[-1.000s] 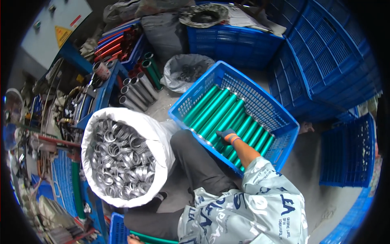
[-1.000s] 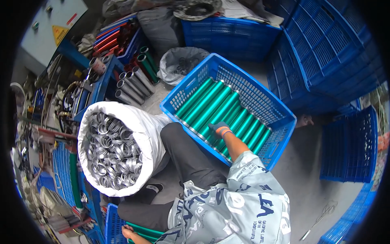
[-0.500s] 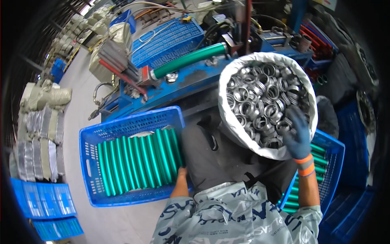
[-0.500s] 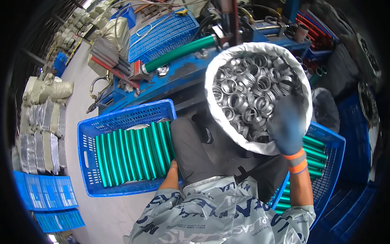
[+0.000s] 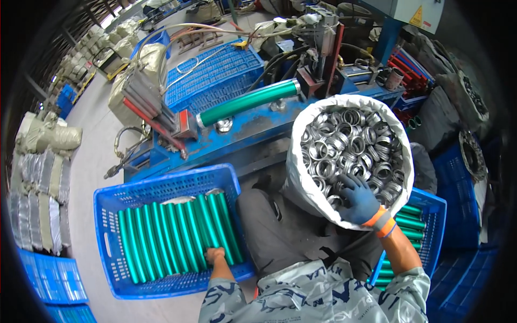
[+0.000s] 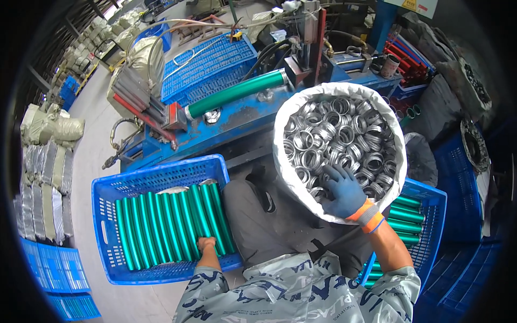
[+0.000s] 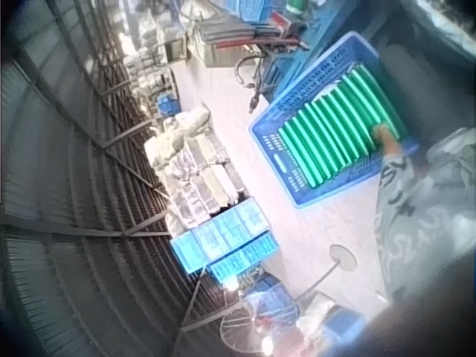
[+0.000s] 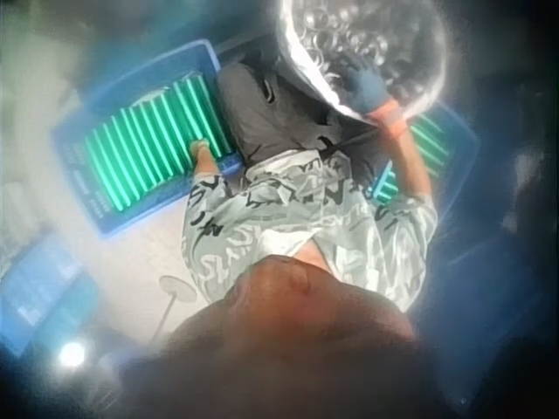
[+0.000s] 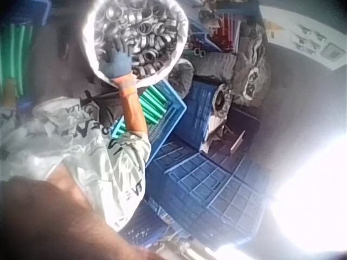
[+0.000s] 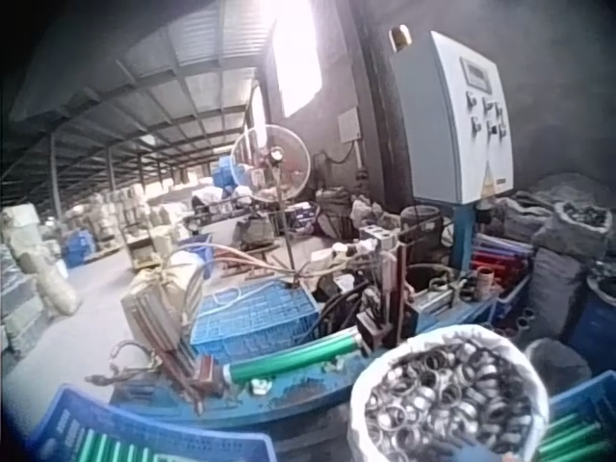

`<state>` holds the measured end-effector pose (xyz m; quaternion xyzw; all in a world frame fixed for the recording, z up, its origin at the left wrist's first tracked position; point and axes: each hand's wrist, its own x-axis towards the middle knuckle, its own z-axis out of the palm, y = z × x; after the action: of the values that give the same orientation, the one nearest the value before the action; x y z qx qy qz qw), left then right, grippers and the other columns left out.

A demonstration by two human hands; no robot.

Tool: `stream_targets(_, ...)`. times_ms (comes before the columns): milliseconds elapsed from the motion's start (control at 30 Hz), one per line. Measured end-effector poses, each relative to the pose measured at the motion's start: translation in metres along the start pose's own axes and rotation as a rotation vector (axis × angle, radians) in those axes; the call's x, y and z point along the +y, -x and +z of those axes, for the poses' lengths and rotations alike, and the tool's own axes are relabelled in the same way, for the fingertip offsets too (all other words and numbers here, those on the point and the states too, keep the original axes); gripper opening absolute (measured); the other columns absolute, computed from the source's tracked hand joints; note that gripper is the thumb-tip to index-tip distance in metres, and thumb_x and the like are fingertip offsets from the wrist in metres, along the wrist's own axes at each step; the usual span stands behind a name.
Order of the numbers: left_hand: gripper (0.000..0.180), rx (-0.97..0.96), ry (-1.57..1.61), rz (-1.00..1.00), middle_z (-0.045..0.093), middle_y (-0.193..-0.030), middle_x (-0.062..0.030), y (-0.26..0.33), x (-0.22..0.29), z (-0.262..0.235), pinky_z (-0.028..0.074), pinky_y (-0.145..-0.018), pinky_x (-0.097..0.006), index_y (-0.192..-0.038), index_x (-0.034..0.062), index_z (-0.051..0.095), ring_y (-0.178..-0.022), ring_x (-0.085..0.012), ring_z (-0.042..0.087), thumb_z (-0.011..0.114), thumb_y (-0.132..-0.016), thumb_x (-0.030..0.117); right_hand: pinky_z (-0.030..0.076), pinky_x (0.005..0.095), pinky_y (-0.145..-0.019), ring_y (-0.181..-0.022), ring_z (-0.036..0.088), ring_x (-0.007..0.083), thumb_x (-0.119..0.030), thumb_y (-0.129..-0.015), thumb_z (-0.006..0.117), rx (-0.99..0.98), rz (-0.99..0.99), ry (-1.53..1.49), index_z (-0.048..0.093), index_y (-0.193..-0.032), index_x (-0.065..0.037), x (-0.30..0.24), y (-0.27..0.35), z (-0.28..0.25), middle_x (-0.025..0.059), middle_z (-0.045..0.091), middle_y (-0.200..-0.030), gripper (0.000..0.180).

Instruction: The person assembles metal rings onto green tubes by hand, then presses them using a pneumatic press machine.

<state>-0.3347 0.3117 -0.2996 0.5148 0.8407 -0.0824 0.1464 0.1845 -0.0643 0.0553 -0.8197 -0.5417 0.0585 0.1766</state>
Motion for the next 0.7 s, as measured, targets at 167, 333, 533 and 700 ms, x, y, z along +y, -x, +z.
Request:
stream_targets(167,0.069,-0.297,0.333,-0.051,0.072,-0.150,-0.0276,-0.001,-0.005,-0.029,0.056,-0.122,-0.045,-0.133,-0.0066,0.077,-0.139,-0.0408,0.072,0.094,-0.075,0.026,0.034,0.0626,-0.134,-0.155,0.051,0.0505,-0.033,-0.081,0.093,-0.003,-0.078,-0.181,0.080,-0.105,-0.008,-0.011,0.003,-0.023,0.0187,0.066,-0.160,0.037)
stream_targets(333,0.076,-0.435,1.179,0.308,0.075,-0.127,-0.0156,0.042,0.024,-0.040,0.056,-0.106,-0.049,-0.146,-0.0050,0.059,-0.116,-0.0333,0.071,0.087,-0.076,0.006,0.059,0.0271,-0.080,-0.094,0.073,0.0056,-0.008,-0.099,0.085,0.085,0.504,-1.405,0.069,-0.158,0.002,-0.018,0.027,-0.049,-0.0023,0.080,-0.106,0.062)
stream_targets(533,0.065,-0.058,1.387,0.767,0.072,-0.129,-0.0084,0.061,0.124,-0.200,0.057,-0.099,-0.038,-0.153,-0.0015,0.059,-0.109,-0.0209,0.069,0.090,-0.097,0.007,0.063,0.0471,-0.112,-0.128,0.078,0.0274,-0.043,-0.097,0.093,0.209,0.151,-2.090,0.059,-0.159,-0.003,0.013,0.006,0.018,0.0102,0.076,-0.140,0.081)
stream_targets(700,0.067,0.044,0.562,1.336,0.080,-0.124,-0.0154,0.281,0.166,-0.302,0.062,-0.100,-0.046,-0.144,0.0070,0.069,-0.112,-0.0336,0.079,0.092,-0.082,0.020,0.059,0.0509,-0.117,-0.131,0.074,0.0261,-0.058,-0.099,0.088,0.220,0.150,-2.201,0.042,-0.178,-0.007,-0.007,0.021,-0.020,0.0088,0.073,-0.147,0.105)
